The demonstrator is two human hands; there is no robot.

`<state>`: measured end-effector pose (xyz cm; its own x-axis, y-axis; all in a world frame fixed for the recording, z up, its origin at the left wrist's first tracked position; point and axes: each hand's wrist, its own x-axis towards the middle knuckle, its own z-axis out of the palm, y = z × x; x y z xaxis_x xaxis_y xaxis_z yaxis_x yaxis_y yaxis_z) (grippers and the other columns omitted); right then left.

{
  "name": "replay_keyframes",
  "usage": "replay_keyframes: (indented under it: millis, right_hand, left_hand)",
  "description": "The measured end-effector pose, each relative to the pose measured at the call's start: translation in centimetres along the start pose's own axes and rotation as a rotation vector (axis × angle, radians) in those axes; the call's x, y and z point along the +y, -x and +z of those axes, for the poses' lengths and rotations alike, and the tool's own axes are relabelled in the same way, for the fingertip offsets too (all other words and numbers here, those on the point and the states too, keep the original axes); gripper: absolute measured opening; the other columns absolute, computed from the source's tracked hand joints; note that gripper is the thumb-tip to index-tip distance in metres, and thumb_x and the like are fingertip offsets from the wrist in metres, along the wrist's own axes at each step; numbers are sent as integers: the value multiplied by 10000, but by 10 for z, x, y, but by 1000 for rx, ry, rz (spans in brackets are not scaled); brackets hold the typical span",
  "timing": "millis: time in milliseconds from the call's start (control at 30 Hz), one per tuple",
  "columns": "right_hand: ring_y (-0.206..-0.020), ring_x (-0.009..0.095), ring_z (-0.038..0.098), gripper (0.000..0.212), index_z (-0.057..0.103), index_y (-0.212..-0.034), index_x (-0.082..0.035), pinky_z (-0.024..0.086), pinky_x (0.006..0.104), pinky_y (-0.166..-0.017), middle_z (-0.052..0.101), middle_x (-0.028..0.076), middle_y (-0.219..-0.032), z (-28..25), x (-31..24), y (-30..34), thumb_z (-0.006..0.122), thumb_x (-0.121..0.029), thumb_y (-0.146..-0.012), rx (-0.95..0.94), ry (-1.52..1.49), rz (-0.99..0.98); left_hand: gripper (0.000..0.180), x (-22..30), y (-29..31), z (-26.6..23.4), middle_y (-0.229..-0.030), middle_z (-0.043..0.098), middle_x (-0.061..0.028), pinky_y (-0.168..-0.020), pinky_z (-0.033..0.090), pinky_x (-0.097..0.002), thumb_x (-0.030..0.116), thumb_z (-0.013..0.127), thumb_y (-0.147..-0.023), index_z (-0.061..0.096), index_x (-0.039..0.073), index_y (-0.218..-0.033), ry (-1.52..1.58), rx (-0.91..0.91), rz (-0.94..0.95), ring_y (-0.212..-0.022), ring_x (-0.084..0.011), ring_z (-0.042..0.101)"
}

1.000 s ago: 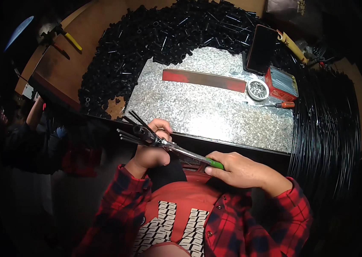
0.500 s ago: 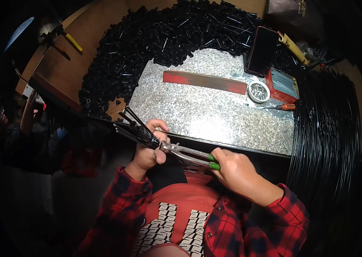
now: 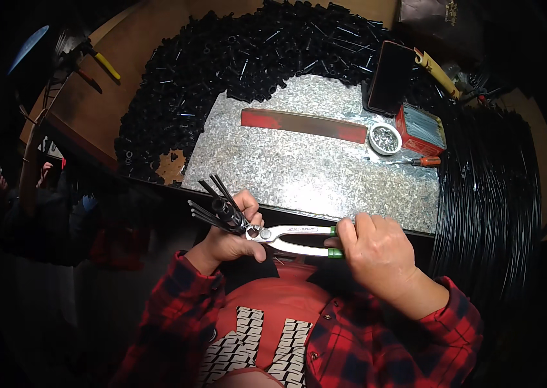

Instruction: Assembling, measuring, and cutting wire harnesses at a production workstation.

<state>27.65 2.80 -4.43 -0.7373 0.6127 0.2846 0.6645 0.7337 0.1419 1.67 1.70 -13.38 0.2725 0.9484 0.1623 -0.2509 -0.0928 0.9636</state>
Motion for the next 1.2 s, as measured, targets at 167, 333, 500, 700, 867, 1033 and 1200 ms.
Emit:
replay_keyframes:
  millis: [167, 333, 500, 700, 867, 1033, 1200]
  right_hand:
    - [-557, 224, 543, 291, 491, -774, -68, 433, 356, -507, 475, 69, -641, 3, 0, 0, 600, -328, -850, -68, -49, -15]
    - [-613, 318, 598, 360, 499, -859, -25, 474, 412, -549, 564, 150, -683, 7, -3, 0, 603, -369, -866, -263, -365, 46]
    - [-676, 398, 609, 483, 416, -1015, 2, 465, 442, -576, 587, 202, -717, 7, -3, 5, 678, -365, -841, -426, -947, 288]
    - [-682, 212, 617, 255, 379, -985, -18, 484, 302, -645, 618, 109, -795, 11, 3, 17, 603, -47, -867, -39, -995, 344]
    - [-665, 234, 595, 236, 450, -833, -24, 469, 307, -600, 601, 121, -803, 0, 10, -3, 683, -46, -798, 86, -839, 166]
    - [-742, 289, 571, 274, 502, -770, -26, 455, 381, -634, 570, 158, -886, 6, 10, -15, 759, -106, -719, 392, -170, -2]
    - [-1147, 316, 533, 220, 635, -985, 16, 351, 487, -1064, 528, 168, -1204, 1, 4, -20, 623, -114, -808, 385, 139, -73]
  left_hand:
    - [633, 6, 1, 5, -698, 403, 77, -530, 310, -185, 225, 945, -532, 381, 132, -803, 0, -9, -126, -620, -14, 382]
    - [600, 2, 1, 4, -673, 384, 68, -519, 289, -191, 450, 833, -678, 363, 111, -836, 209, -1, -24, -594, -27, 365]
    - [673, 10, 5, -4, -645, 413, 30, -512, 296, -198, 660, 690, -661, 391, 93, -867, 136, 105, 82, -557, -47, 379]
    - [534, 18, 3, -15, -627, 447, 8, -509, 365, -242, 521, 729, -717, 424, 98, -833, 233, 46, 140, -527, -84, 420]
    - [513, 21, 9, -13, -639, 463, 10, -515, 374, -229, 478, 766, -695, 435, 97, -789, 262, 70, 129, -542, -79, 434]
    - [557, 22, 10, -6, -589, 413, 37, -488, 315, -228, 477, 808, -655, 405, 114, -782, 194, 105, 113, -502, -75, 381]
    - [596, 18, 11, -9, -657, 452, 53, -517, 323, -203, 459, 865, -563, 418, 118, -761, 210, 70, 24, -580, -42, 403]
